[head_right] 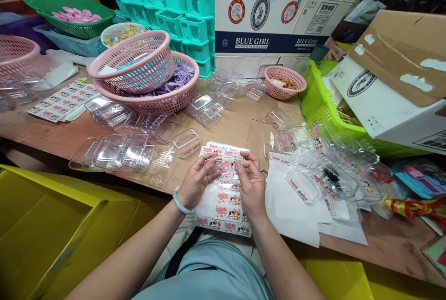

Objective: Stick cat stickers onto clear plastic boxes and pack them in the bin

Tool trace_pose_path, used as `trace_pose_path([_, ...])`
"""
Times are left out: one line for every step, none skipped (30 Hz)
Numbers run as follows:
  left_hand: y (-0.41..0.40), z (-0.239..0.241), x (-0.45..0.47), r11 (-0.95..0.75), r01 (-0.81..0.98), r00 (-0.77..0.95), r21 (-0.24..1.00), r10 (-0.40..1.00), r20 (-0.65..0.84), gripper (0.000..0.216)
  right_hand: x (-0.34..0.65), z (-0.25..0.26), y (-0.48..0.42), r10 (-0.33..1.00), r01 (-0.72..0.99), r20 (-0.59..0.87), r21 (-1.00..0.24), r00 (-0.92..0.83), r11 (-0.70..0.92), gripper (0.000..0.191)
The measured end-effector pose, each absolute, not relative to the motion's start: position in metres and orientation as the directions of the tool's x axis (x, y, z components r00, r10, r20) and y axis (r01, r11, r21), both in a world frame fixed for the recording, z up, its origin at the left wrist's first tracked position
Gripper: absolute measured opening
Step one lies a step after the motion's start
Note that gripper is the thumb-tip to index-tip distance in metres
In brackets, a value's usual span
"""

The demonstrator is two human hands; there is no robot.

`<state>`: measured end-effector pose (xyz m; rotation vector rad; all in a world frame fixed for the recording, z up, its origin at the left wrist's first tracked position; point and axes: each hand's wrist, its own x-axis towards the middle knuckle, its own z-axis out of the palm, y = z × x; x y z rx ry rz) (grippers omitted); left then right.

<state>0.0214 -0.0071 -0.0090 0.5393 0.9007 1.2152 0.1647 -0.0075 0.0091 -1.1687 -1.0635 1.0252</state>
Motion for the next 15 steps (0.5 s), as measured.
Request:
trace_pose_path([-0.0069,-0.0085,0.0215,0.291,-0.56,0.082,0.775,0.951,-0.298,0.037,0.1647,0.009,-0.0075,0.976,-0.059,0.097,-0.992,0.194,0.11,0.018])
trace_pose_path([-0.0067,-0.008,0.0215,0.293,-0.56,0.083,0.775,0.951,-0.299,0.038,0.1647,0.0088,-0.0074,0.976,-0.056,0.098,-0.992,0.192,0.111,0.017])
trace_pose_path([-0.0066,-0.0076,0.0216,0.295,-0.56,0.085,0.774,0.95,-0.301,0.038,0.1648,0.0086,-0.0073,0.976,-0.051,0.1,-0.992,0.191,0.112,0.017])
trace_pose_path([-0.0065,-0.0073,0.0216,0.298,-0.561,0.086,0.773,0.949,-0.303,0.038,0.1649,0.0082,-0.0072,0.976,-0.047,0.102,-0.993,0.191,0.112,0.017])
trace_pose_path([-0.0065,-0.0072,0.0215,0.299,-0.562,0.087,0.771,0.948,-0.305,0.038,0.165,0.0079,-0.007,0.976,-0.043,0.103,-0.993,0.192,0.114,0.017])
trace_pose_path([-0.0064,-0.0072,0.0215,0.3,-0.563,0.088,0.77,0.948,-0.306,0.038,0.1651,0.0075,-0.0069,0.976,-0.039,0.106,-0.993,0.192,0.116,0.017])
trace_pose_path([-0.0064,-0.0073,0.0214,0.301,-0.564,0.088,0.769,0.948,-0.306,0.038,0.1652,0.0071,-0.0068,0.975,-0.033,0.111,-0.992,0.192,0.119,0.017])
trace_pose_path([-0.0065,-0.0076,0.0213,0.3,-0.564,0.088,0.769,0.948,-0.305,0.039,0.1653,0.0068,-0.0068,0.974,-0.025,0.117,-0.992,0.193,0.124,0.017])
trace_pose_path([-0.0065,-0.0078,0.0211,0.3,-0.564,0.089,0.769,0.948,-0.304,0.039,0.1653,0.0065,-0.0068,0.973,-0.012,0.123,-0.992,0.196,0.128,0.018])
trace_pose_path([-0.0065,-0.0081,0.021,0.3,-0.564,0.089,0.769,0.949,-0.304,0.039,0.1653,0.0063,-0.0069,0.971,0.007,0.13,-0.991,0.199,0.132,0.019])
trace_pose_path([-0.0066,-0.0084,0.021,0.3,-0.564,0.09,0.769,0.948,-0.304,0.04,0.1653,0.0062,-0.0069,0.97,0.031,0.138,-0.99,0.202,0.134,0.019])
trace_pose_path([-0.0066,-0.0087,0.0209,0.301,-0.563,0.09,0.77,0.948,-0.304,0.04,0.1653,0.0061,-0.007,0.968,0.055,0.146,-0.989,0.203,0.137,0.019])
trace_pose_path([-0.0065,-0.0088,0.021,0.302,-0.563,0.091,0.769,0.948,-0.305,0.04,0.1654,0.0059,-0.0071,0.967,0.074,0.153,-0.987,0.205,0.14,0.02])
trace_pose_path([-0.0064,-0.0089,0.021,0.302,-0.563,0.092,0.769,0.948,-0.305,0.04,0.1654,0.0057,-0.0071,0.966,0.088,0.158,-0.986,0.205,0.143,0.02])
trace_pose_path([-0.0063,-0.0089,0.0211,0.302,-0.563,0.092,0.769,0.948,-0.305,0.04,0.1655,0.0055,-0.0071,0.965,0.096,0.162,-0.985,0.205,0.145,0.02])
